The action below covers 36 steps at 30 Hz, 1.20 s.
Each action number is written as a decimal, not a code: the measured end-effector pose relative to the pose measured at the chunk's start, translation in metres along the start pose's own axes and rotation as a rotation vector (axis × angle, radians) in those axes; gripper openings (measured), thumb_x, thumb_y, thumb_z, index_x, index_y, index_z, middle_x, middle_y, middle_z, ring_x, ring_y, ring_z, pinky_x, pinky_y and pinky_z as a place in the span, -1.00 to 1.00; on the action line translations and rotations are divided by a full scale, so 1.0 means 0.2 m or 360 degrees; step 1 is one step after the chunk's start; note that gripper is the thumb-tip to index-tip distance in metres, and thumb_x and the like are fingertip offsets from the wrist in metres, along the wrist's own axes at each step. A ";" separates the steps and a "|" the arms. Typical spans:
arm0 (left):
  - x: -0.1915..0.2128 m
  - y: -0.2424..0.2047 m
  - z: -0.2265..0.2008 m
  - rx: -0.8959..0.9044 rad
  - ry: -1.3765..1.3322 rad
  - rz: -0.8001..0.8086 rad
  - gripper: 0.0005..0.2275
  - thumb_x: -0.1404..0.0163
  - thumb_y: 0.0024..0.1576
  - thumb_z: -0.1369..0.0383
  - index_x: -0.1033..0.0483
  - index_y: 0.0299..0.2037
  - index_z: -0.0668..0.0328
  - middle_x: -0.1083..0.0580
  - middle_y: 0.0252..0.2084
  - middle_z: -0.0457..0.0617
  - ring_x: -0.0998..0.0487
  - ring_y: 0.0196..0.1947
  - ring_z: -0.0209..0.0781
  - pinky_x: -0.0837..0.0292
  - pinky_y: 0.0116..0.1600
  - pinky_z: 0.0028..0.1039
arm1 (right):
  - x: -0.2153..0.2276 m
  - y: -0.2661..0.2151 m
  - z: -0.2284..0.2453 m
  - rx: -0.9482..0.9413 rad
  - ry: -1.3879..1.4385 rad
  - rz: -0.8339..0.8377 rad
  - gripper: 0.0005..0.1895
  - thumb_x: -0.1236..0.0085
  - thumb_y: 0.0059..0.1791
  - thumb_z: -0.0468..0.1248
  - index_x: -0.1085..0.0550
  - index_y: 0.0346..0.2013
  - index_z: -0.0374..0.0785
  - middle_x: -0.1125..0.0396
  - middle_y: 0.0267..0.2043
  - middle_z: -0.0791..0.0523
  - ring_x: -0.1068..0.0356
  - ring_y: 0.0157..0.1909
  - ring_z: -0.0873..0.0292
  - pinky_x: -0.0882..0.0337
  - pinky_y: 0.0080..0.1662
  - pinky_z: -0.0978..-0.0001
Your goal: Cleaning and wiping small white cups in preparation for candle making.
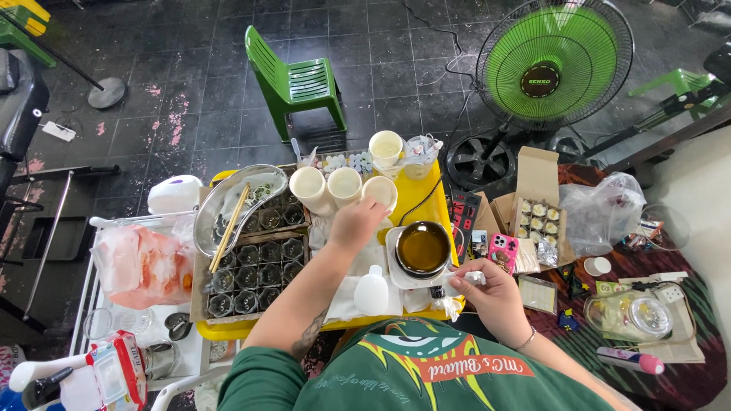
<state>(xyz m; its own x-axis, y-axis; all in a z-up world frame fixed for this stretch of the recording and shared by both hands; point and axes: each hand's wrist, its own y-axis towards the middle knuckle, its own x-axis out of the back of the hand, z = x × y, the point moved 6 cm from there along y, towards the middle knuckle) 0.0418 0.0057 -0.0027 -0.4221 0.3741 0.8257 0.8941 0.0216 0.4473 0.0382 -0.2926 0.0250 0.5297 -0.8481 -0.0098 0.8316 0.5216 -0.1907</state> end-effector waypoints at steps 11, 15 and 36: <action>0.69 -0.25 -0.26 -0.0135 0.0154 -0.0681 -0.72 -0.36 -0.02 0.35 -0.44 -0.29 -0.02 -0.27 0.31 0.18 -0.38 0.28 0.26 -0.47 0.29 -0.16 | -0.36 0.01 0.07 -0.0004 -0.0575 0.0619 -0.60 -0.46 -0.14 -0.19 -0.47 -0.14 -0.25 -0.41 -0.30 0.16 -0.36 -0.27 0.36 -0.43 -0.24 0.47; 0.61 -0.38 -0.18 -0.0020 -0.0085 -0.0565 -0.52 -0.35 -0.07 0.45 -0.41 0.04 -0.04 -0.22 0.31 0.17 -0.34 0.34 0.18 -0.50 0.32 -0.19 | -0.54 0.03 0.18 0.0067 -0.0816 0.0611 -0.08 -0.52 -0.31 -0.07 -0.23 0.23 -0.13 -0.44 -0.16 0.08 -0.49 -0.13 0.17 -0.48 -0.09 0.35; 0.64 -0.27 -0.31 -0.0596 -0.0376 -0.0415 -0.35 -0.25 0.09 0.47 -0.15 0.35 0.02 -0.36 0.32 0.03 -0.38 0.38 0.09 -0.25 0.45 -0.04 | -0.72 0.01 0.33 0.0706 -0.1259 0.0244 -0.27 -0.53 -0.34 0.03 -0.52 0.01 -0.20 -0.42 -0.22 0.04 -0.41 -0.09 -0.02 -0.43 -0.04 0.14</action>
<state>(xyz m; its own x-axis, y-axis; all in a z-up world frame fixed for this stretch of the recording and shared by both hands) -0.0703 -0.0044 0.0997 -0.5400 0.6008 0.5895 0.6306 -0.1751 0.7561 -0.0261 -0.1630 0.0907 0.4632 -0.5416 0.7015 0.6443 0.7493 0.1531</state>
